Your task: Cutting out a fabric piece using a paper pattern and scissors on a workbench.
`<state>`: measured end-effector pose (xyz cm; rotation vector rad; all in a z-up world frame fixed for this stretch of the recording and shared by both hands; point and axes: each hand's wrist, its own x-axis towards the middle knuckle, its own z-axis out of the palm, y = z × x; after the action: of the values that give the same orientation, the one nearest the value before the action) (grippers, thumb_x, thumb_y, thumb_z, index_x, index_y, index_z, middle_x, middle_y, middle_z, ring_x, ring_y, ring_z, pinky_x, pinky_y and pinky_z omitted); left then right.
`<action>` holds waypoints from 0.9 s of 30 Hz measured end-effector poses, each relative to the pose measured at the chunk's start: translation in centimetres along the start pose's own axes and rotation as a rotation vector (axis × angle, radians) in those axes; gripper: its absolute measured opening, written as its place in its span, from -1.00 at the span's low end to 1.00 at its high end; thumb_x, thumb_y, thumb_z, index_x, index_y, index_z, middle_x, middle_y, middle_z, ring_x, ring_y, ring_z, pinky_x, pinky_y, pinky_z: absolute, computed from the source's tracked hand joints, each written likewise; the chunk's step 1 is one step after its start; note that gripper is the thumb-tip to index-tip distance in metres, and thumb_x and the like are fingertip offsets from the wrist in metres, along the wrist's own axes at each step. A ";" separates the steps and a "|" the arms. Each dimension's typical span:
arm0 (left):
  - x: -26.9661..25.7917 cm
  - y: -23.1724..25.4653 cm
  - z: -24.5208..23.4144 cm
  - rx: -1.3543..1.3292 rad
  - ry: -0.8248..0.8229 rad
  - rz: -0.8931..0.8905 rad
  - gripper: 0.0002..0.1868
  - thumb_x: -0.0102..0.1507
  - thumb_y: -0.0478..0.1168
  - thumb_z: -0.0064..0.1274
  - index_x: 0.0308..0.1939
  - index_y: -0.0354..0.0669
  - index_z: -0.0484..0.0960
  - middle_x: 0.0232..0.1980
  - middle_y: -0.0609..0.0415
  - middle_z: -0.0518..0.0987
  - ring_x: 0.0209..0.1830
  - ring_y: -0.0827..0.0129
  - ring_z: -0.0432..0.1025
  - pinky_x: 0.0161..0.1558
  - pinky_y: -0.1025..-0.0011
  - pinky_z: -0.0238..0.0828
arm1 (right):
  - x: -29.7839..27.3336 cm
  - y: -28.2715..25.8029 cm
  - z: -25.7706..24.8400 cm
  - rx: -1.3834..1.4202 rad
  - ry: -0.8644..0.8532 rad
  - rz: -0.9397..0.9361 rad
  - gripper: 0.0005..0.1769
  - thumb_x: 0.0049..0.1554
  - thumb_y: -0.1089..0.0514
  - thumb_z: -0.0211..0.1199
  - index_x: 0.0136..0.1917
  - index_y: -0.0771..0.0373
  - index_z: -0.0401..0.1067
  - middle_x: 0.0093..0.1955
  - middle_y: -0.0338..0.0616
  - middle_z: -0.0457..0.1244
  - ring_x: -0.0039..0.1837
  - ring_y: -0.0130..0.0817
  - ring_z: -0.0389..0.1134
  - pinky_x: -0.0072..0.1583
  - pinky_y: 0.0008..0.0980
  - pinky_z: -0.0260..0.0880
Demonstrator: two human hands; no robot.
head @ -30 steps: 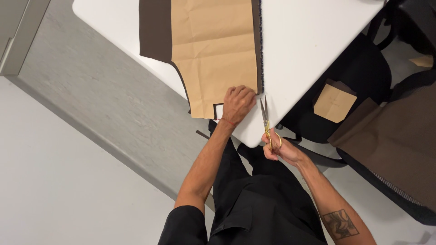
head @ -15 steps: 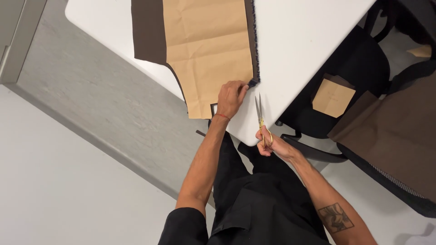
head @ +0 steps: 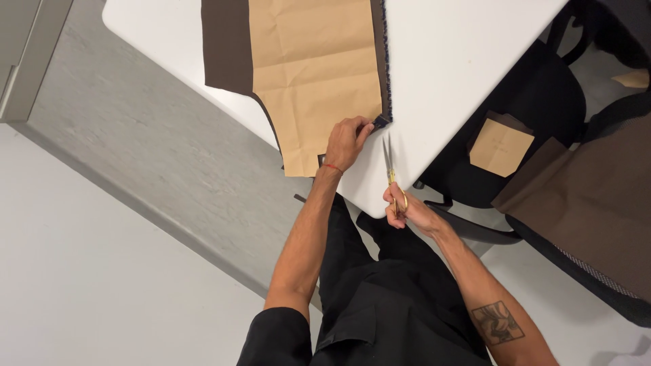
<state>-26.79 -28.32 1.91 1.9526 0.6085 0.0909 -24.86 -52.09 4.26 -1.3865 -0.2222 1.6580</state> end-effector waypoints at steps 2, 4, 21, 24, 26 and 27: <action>-0.5 -0.5 0.2 0.034 0.022 0.082 -0.83 0.28 -0.21 0.13 -0.24 -0.28 0.67 -0.31 -0.07 0.63 -0.26 0.07 0.50 -0.17 0.16 0.41 | 0.4 0.7 -0.1 -0.008 -0.017 0.008 -0.32 0.27 -0.50 -0.44 -0.12 0.12 0.06 -0.59 -0.25 0.10 -0.50 -0.50 0.01 -0.36 -0.49 0.02; -1.1 -0.4 0.3 0.068 0.047 0.164 -0.85 0.27 -0.22 0.15 -0.25 -0.27 0.67 -0.29 -0.04 0.64 -0.21 0.08 0.50 -0.13 0.17 0.41 | 0.6 1.2 -0.2 -0.018 -0.035 0.014 -0.33 0.28 -0.50 -0.44 -0.13 0.13 0.03 -0.59 -0.25 0.09 -0.50 -0.50 0.00 -0.36 -0.48 0.00; -3.8 -1.5 1.1 0.428 0.112 0.512 -0.76 0.18 -0.21 0.28 -0.09 -0.12 0.66 0.09 0.19 0.61 0.20 0.36 0.43 0.24 0.20 0.26 | 1.6 3.9 -0.1 -0.001 -0.006 -0.085 -0.33 0.29 -0.49 -0.34 -0.13 0.15 0.08 -0.58 -0.36 0.00 -0.49 -0.58 -0.06 -0.39 -0.53 -0.07; -3.8 -1.9 1.5 0.446 0.167 0.558 -0.78 0.20 -0.24 0.28 -0.10 -0.12 0.66 0.09 0.20 0.60 0.17 0.36 0.44 0.23 0.20 0.27 | 1.4 2.5 0.9 0.064 0.066 -0.056 -0.41 0.27 -0.42 -0.18 -0.11 0.15 0.12 -0.59 -0.39 -0.06 -0.53 -0.59 -0.12 -0.42 -0.55 -0.11; -3.6 -1.9 1.6 0.448 0.184 0.574 -0.79 0.20 -0.24 0.28 -0.11 -0.12 0.65 0.08 0.20 0.60 0.16 0.36 0.45 0.22 0.20 0.28 | 1.8 3.1 0.7 0.080 0.089 -0.029 -0.43 0.27 -0.40 -0.14 -0.11 0.16 0.11 -0.60 -0.39 -0.07 -0.54 -0.59 -0.14 -0.43 -0.53 -0.12; -3.6 -1.9 1.7 0.451 0.202 0.587 -0.80 0.20 -0.25 0.28 -0.12 -0.12 0.65 0.08 0.20 0.60 0.15 0.36 0.46 0.21 0.20 0.28 | 1.9 3.4 0.6 0.096 0.108 -0.002 -0.45 0.28 -0.37 -0.11 -0.12 0.16 0.09 -0.60 -0.39 -0.08 -0.54 -0.58 -0.15 -0.44 -0.51 -0.12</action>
<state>-30.10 -30.71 0.24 2.5334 0.1667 0.5620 -27.03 -52.29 0.97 -1.3975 -0.0802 1.5666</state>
